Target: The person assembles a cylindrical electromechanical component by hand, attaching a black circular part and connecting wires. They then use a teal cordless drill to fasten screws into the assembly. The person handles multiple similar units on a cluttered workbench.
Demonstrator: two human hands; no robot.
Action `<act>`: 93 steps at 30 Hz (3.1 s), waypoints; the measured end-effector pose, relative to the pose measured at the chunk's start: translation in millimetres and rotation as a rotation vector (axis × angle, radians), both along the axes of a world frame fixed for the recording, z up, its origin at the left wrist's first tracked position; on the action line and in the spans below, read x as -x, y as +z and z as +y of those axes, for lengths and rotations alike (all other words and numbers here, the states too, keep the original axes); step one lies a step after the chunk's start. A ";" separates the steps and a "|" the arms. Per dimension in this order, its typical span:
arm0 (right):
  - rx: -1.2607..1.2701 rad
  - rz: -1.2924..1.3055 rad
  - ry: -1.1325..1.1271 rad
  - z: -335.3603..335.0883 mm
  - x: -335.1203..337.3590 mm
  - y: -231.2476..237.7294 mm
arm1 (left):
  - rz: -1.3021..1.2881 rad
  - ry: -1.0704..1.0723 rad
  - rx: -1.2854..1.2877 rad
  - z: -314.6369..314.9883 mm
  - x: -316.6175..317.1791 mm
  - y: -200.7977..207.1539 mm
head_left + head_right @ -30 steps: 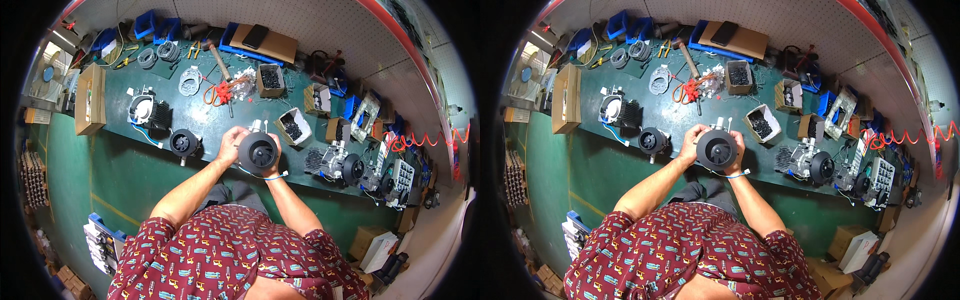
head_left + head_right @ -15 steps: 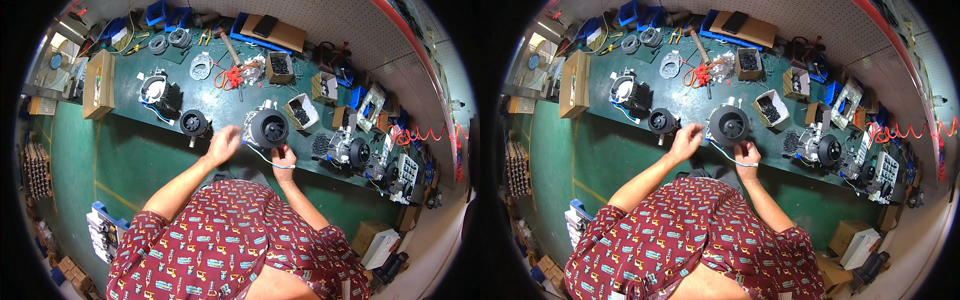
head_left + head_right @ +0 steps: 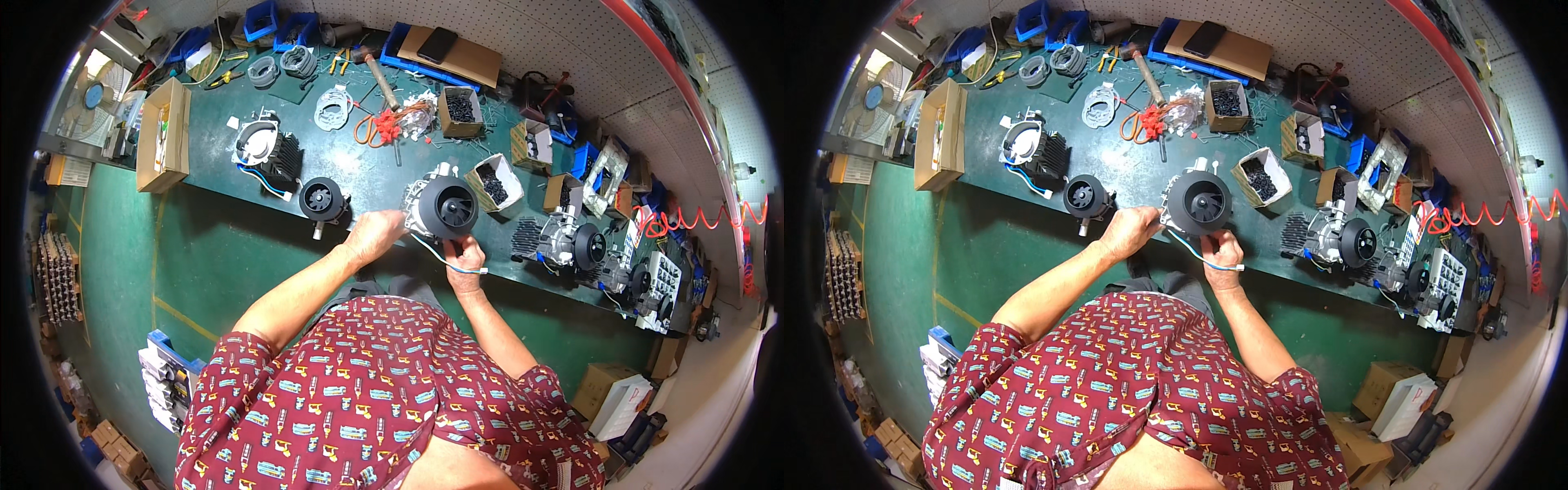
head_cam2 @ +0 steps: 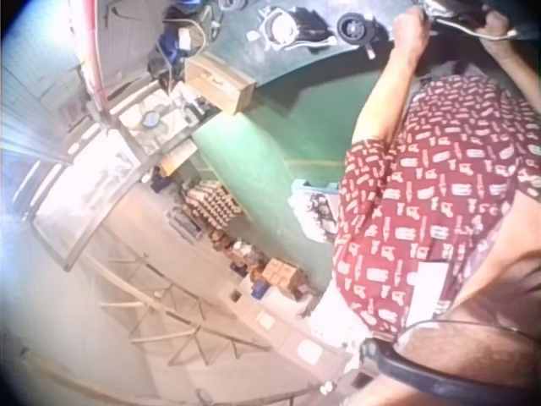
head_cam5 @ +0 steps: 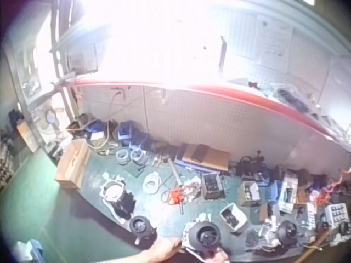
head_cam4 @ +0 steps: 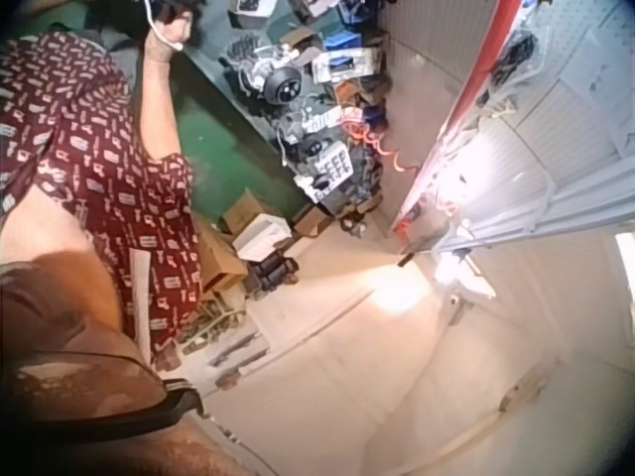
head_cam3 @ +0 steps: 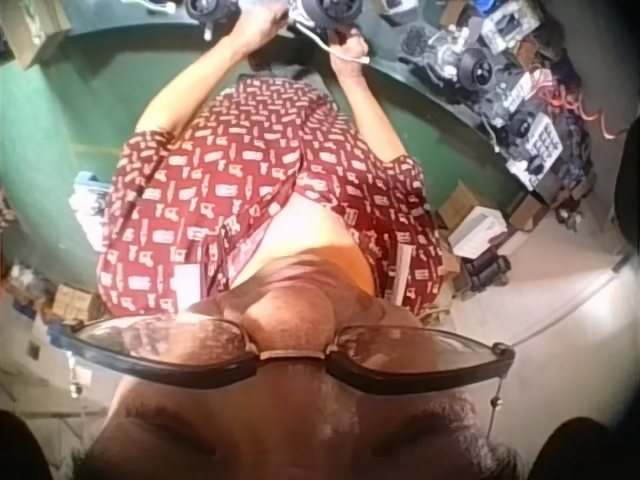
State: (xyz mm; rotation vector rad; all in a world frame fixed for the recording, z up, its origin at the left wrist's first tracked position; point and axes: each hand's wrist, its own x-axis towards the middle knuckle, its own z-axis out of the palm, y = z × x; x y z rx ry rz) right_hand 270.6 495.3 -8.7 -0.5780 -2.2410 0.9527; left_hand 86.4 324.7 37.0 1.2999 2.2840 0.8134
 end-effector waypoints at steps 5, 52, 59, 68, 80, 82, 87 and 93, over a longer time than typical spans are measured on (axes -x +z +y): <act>0.187 0.003 -0.048 -4.8 0.5 -2.1 | -0.018 0.046 -0.037 -1.7 -2.6 -4.6; 1.463 -0.403 1.111 -218.9 222.9 121.0 | -0.484 0.701 -0.497 -309.2 68.9 168.7; 1.310 -0.167 0.826 -262.0 283.6 138.4 | -0.613 0.548 -0.637 -342.4 166.3 147.4; 1.198 -0.101 0.577 -263.6 316.4 130.5 | -0.861 0.444 -0.720 -310.1 233.0 115.7; 1.057 -0.098 0.311 -192.1 337.9 69.6 | -0.853 0.521 -0.387 -227.1 289.5 102.3; 1.132 -0.077 0.275 -189.6 340.6 64.7 | -0.855 0.529 -0.369 -218.3 291.6 99.8; 1.198 -0.082 0.251 -186.3 343.9 62.8 | -0.842 0.536 -0.358 -209.3 291.4 98.9; 1.272 -0.034 0.250 -188.8 344.3 49.9 | -0.837 0.535 -0.329 -208.1 291.5 95.4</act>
